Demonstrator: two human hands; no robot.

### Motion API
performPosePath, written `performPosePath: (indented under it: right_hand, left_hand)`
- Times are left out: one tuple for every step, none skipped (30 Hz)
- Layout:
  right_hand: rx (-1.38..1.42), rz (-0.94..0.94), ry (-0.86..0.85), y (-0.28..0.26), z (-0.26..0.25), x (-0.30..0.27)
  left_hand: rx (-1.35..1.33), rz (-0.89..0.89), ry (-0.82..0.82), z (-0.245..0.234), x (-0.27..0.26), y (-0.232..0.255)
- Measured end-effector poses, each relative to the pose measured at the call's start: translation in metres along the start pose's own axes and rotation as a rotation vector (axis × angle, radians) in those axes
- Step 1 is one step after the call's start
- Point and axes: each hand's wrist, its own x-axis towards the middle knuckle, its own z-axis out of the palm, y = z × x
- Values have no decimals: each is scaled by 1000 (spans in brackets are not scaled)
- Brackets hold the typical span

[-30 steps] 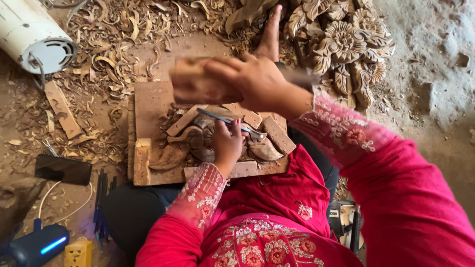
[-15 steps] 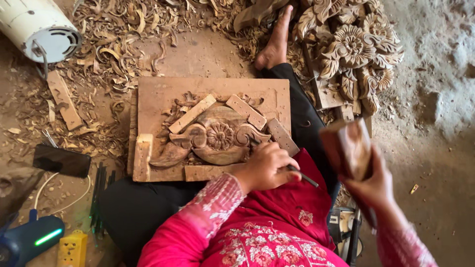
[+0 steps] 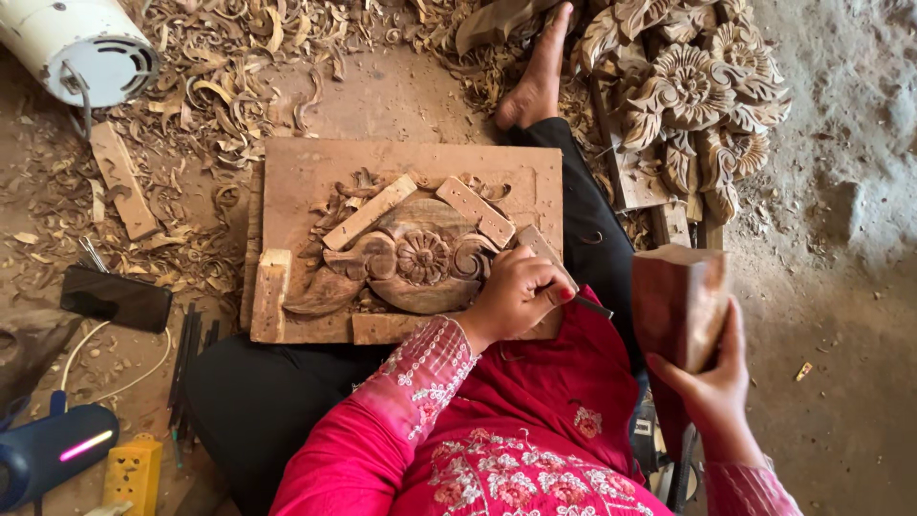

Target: The person carves a floral design into a rectangular wooden board using a chisel and a wooden mallet. They repeatedly strike the chisel to shape the wood, creating intricate patterns and removing wood shavings.

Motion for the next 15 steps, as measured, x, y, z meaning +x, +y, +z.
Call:
performPosePath:
  right_hand:
    - [93,-31,-2,-12,-4,0]
    - [263,-66,-18,-24,-7,-3]
    - [433,-100,-33,-35,-10,-7]
    - [602,-130,-47,-44,-12,-12]
    - [693,-65,-45,-50,-8,-15]
    - [785,-4,-41,-56,-4,-18]
    - [769,-37,-81,-60,3,-17]
    - [757,-72,-121,-65,7,-17]
    - [636,-204,-201,-67,15,-14]
    - [513,-336,-278,-70,20,-11]
    - [516,-240,-243,-75,17,-9]
    - [522,-143,-207,-79,17,-6]
    - [526,-45,-170,-83,17,-3]
    - [696,10,-120,-86,16,1]
    - [866,67,-66,-89,19,6]
  left_hand:
    - [-8,-3,-4,-2,2,-1]
    - [-35,-3,12,-3,3,-2]
    - [-62,-3,27,-4,4,-4]
    - [-92,-5,40,-5,4,-5]
    - [-136,-24,35,-5,3,-7]
    - [-179,-41,32,-5,4,-10]
    - [-223,-58,28,-6,4,-11]
    - [-229,-60,51,-6,5,-13]
    - [-236,-62,74,-5,7,-13]
    - [-243,-64,97,-2,9,-13]
    - [-197,-70,124,1,11,-12]
    - [-148,-76,146,3,14,-11]
    - [-99,-82,169,6,17,-10]
    - [-80,-97,198,9,18,-9]
    - [-61,-112,228,13,21,-9]
